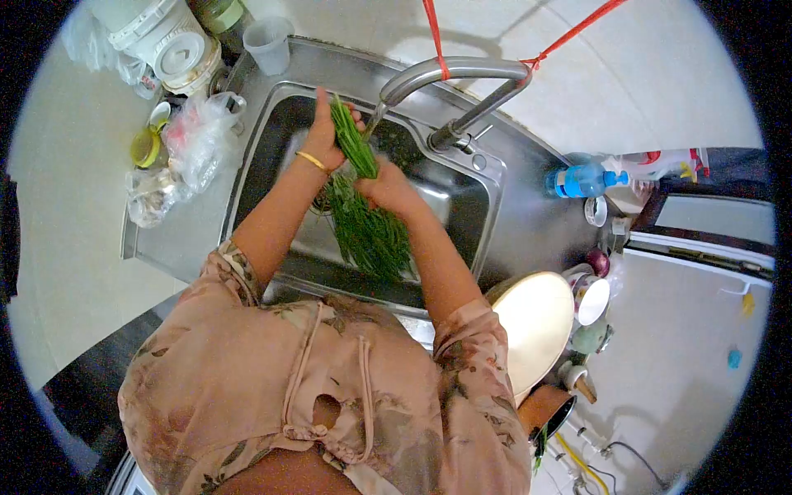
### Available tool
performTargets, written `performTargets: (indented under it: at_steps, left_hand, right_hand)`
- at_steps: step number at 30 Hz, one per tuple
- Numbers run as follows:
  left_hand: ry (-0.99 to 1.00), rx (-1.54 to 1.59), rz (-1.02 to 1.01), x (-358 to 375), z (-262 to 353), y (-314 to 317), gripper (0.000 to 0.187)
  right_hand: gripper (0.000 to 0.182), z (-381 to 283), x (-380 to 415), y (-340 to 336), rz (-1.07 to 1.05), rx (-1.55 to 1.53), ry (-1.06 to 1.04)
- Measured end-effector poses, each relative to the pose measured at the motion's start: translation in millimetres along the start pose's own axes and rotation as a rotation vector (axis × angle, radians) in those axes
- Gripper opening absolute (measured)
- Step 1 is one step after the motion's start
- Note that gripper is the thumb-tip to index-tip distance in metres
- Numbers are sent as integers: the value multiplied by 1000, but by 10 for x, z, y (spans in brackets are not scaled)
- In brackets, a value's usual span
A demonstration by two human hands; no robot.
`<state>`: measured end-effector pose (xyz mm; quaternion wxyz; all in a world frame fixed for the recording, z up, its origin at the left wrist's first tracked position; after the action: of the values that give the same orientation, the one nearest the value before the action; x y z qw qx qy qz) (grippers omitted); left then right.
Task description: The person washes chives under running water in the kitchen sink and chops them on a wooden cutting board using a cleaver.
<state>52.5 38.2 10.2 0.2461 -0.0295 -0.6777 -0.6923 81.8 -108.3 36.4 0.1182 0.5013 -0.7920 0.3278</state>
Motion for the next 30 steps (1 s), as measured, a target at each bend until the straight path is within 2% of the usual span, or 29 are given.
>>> performTargets:
  at_steps: [1, 2, 6, 9, 12, 15, 16, 19, 20, 23, 24, 27, 30]
  left_hand:
    - [-1, 24, -10, 16, 25, 22, 45]
    - [-5, 99, -106, 40, -3, -26, 51]
    - [-177, -82, -332, 92, -208, -250, 49]
    - [-289, -285, -345, 6, -208, -359, 57]
    - [-308, -325, -371, 173, -201, -9, 45]
    - [-158, -568, -270, 130, -207, 55, 33]
    - [-77, -518, -230, 146, -228, 109, 22]
    - [57, -544, -148, 141, -155, 203, 24]
    - [78, -518, -185, 80, -111, 153, 23]
    - [192, -750, -119, 127, -56, 157, 27]
    - [235, -825, -125, 141, -72, 136, 29]
    - [328, -978, -154, 186, -211, 5, 35]
    - [375, -928, -171, 323, -372, 36, 39]
  right_hand:
    - [22, -26, -20, -6, -17, -31, 5]
    - [21, -50, -43, -26, -29, -62, 9]
    - [16, 0, -83, -87, -197, -301, 62]
    - [23, 156, -56, -78, -271, -326, 62]
    - [11, 69, 71, -55, -161, -343, -52]
    - [12, 120, 65, -2, -58, -301, -144]
    - [17, 221, 12, 47, -57, -282, -92]
    - [21, 470, 53, 229, 77, -119, -29]
    - [49, 767, -49, 308, 120, 26, -75]
    - [88, 510, 381, 255, 279, 839, 285]
    - [112, 486, 406, 193, 267, 658, 265]
    - [108, 342, 386, 179, 632, 566, -135]
    - [106, 219, 188, 285, 709, 263, -332]
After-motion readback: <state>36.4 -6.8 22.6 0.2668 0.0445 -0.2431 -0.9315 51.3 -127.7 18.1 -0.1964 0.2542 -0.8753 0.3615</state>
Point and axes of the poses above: each hand's wrist, its own x-axis away from the middle knuckle, its own y-axis out of the palm, z = x × y, the point moved 1 cm from there along -x, towards the middle knuckle, and after that the axes turned 15 degrees about x, right-handed, at the moved point
